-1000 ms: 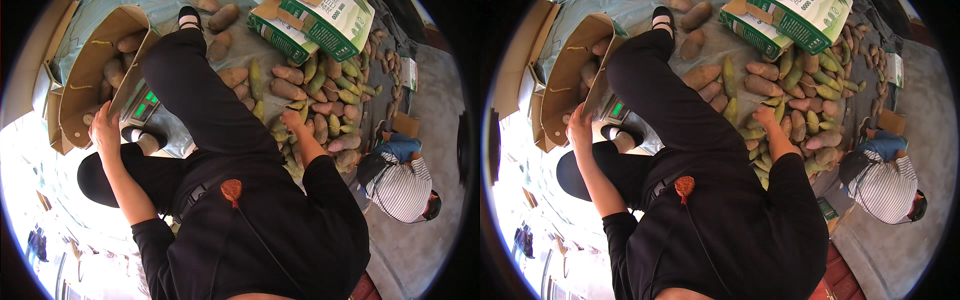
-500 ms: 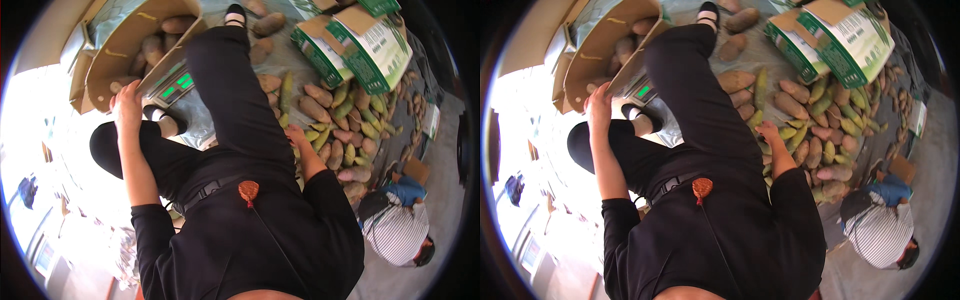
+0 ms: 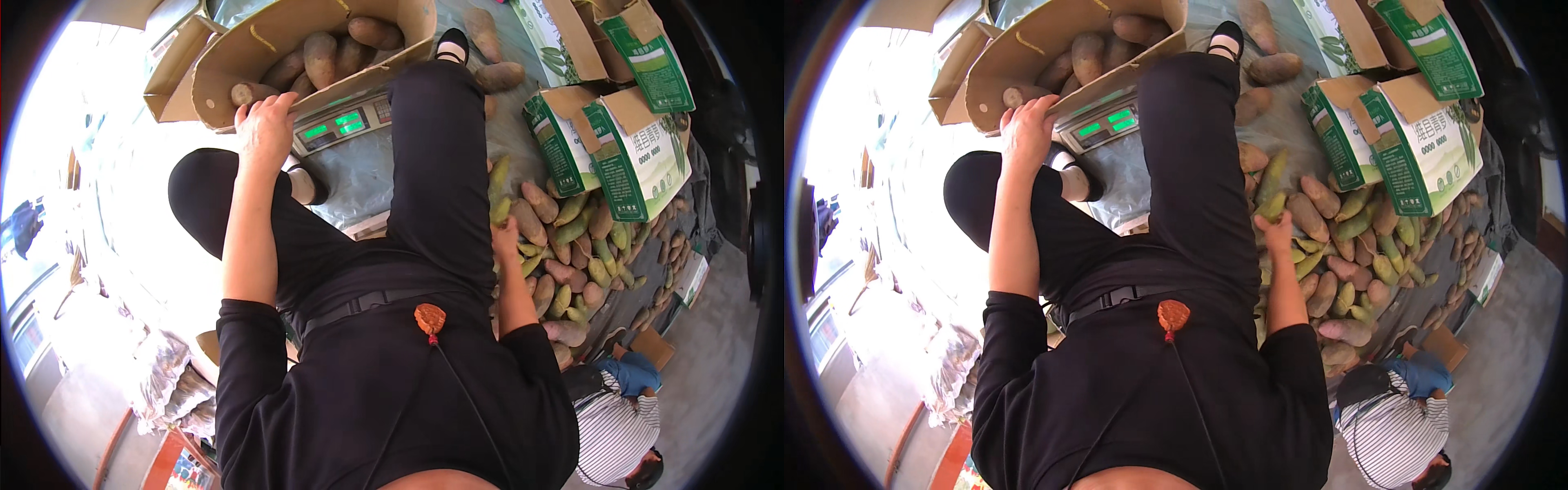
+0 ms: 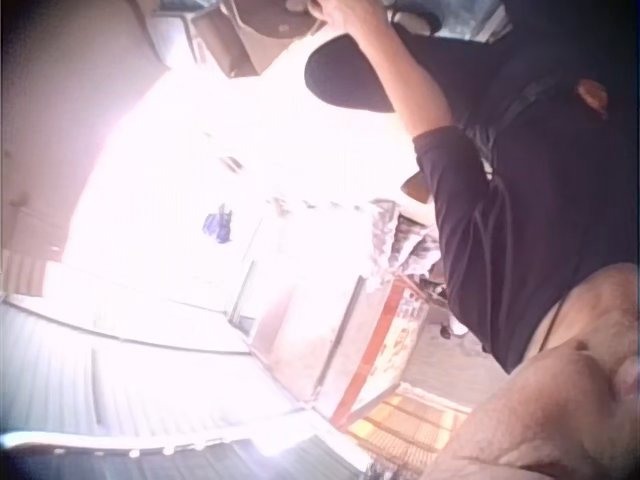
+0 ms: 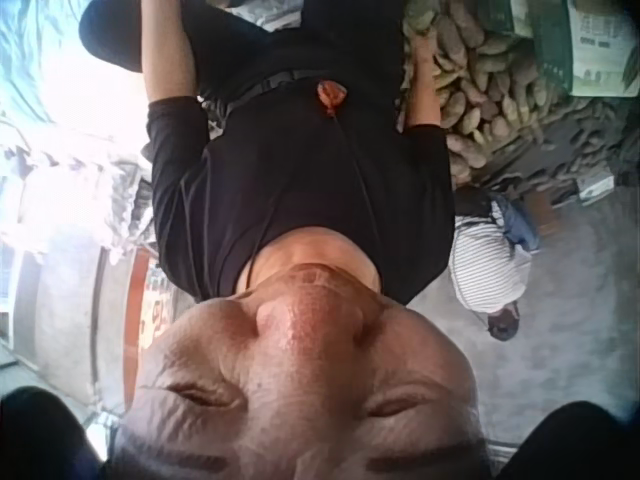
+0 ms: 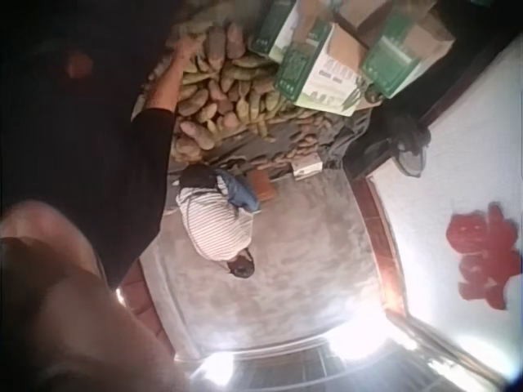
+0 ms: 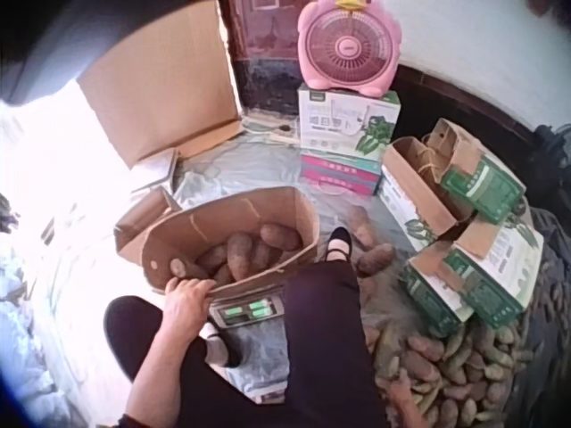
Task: Picking up lotus roots from the floor, weighing them, and placing them into cardboard boxes.
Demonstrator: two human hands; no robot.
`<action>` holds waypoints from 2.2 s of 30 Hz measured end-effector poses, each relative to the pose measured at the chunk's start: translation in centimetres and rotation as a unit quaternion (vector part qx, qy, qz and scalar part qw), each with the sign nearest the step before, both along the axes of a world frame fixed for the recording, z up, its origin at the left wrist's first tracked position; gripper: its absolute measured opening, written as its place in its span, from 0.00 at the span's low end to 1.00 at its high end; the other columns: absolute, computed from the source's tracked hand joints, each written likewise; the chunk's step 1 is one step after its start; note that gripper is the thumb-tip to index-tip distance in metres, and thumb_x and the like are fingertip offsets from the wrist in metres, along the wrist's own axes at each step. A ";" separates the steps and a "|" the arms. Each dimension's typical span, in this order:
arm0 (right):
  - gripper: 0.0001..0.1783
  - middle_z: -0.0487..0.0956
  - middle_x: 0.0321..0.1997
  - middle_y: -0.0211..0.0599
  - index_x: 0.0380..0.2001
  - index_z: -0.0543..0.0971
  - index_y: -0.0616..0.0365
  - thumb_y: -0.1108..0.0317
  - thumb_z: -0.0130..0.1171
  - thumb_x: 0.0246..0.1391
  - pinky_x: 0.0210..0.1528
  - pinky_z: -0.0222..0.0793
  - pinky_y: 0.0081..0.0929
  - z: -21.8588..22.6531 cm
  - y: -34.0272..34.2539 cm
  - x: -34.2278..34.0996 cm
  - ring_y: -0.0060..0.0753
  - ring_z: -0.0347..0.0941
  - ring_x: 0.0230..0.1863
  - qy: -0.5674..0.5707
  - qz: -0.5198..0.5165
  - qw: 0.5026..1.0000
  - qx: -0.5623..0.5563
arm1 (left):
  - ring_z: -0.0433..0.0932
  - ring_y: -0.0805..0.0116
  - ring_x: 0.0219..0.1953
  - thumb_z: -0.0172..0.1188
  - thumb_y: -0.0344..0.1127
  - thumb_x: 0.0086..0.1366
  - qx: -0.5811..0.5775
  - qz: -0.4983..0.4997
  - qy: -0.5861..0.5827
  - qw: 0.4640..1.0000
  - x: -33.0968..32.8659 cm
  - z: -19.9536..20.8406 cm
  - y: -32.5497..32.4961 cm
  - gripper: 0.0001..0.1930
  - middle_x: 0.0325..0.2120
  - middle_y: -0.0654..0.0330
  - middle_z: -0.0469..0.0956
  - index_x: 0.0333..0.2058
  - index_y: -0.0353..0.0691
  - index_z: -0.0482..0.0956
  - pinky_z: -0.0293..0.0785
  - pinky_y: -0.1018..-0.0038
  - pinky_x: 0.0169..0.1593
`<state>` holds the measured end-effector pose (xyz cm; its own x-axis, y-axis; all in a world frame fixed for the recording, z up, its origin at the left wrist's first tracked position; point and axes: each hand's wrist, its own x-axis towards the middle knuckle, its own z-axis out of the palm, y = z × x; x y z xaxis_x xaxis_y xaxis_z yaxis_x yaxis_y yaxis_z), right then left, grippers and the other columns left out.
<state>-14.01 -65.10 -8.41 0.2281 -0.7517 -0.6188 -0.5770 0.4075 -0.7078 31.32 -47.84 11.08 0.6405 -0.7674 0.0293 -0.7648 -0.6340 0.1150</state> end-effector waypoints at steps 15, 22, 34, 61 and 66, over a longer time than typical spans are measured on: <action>0.31 0.71 0.50 0.40 0.54 0.62 0.66 0.79 0.63 0.46 0.53 0.65 0.26 29.6 -11.5 23.8 0.30 0.69 0.51 -0.391 0.156 0.840 -0.341 | 0.75 0.61 0.43 0.57 0.38 0.58 -0.029 0.006 0.051 0.998 0.1 0.9 0.1 0.10 0.34 0.62 0.78 0.39 0.47 0.78 0.62 0.59 0.51; 0.33 0.71 0.48 0.32 0.54 0.65 0.58 0.77 0.66 0.43 0.53 0.64 0.26 31.1 -8.4 31.4 0.26 0.69 0.48 -0.469 0.285 0.757 -0.354 | 0.73 0.59 0.45 0.59 0.45 0.58 -0.149 0.013 0.014 0.989 0.3 2.0 0.6 0.16 0.36 0.60 0.78 0.42 0.45 0.78 0.59 0.59 0.57; 0.31 0.72 0.46 0.42 0.50 0.68 0.57 0.74 0.66 0.39 0.51 0.65 0.33 28.9 -5.8 36.4 0.42 0.70 0.49 -0.226 0.437 0.699 -0.518 | 0.74 0.60 0.44 0.57 0.45 0.60 -0.192 0.038 -0.003 0.981 0.8 2.4 1.0 0.14 0.35 0.60 0.78 0.41 0.45 0.78 0.59 0.60 0.58; 0.19 0.77 0.46 0.38 0.46 0.76 0.60 0.71 0.61 0.48 0.50 0.67 0.26 20.1 -14.5 23.5 0.29 0.72 0.48 -0.160 0.232 0.901 -0.328 | 0.75 0.60 0.34 0.56 0.36 0.62 -0.358 0.080 0.004 0.930 1.8 2.8 1.8 0.08 0.29 0.59 0.79 0.35 0.42 0.81 0.68 0.68 0.43; 0.19 0.79 0.43 0.39 0.44 0.76 0.61 0.65 0.62 0.48 0.47 0.68 0.25 21.8 -14.6 26.7 0.30 0.74 0.45 -0.133 0.279 0.891 -0.331 | 0.76 0.66 0.36 0.56 0.36 0.63 -0.396 0.121 0.106 0.904 1.7 4.8 1.5 0.09 0.30 0.59 0.79 0.38 0.40 0.80 0.70 0.73 0.42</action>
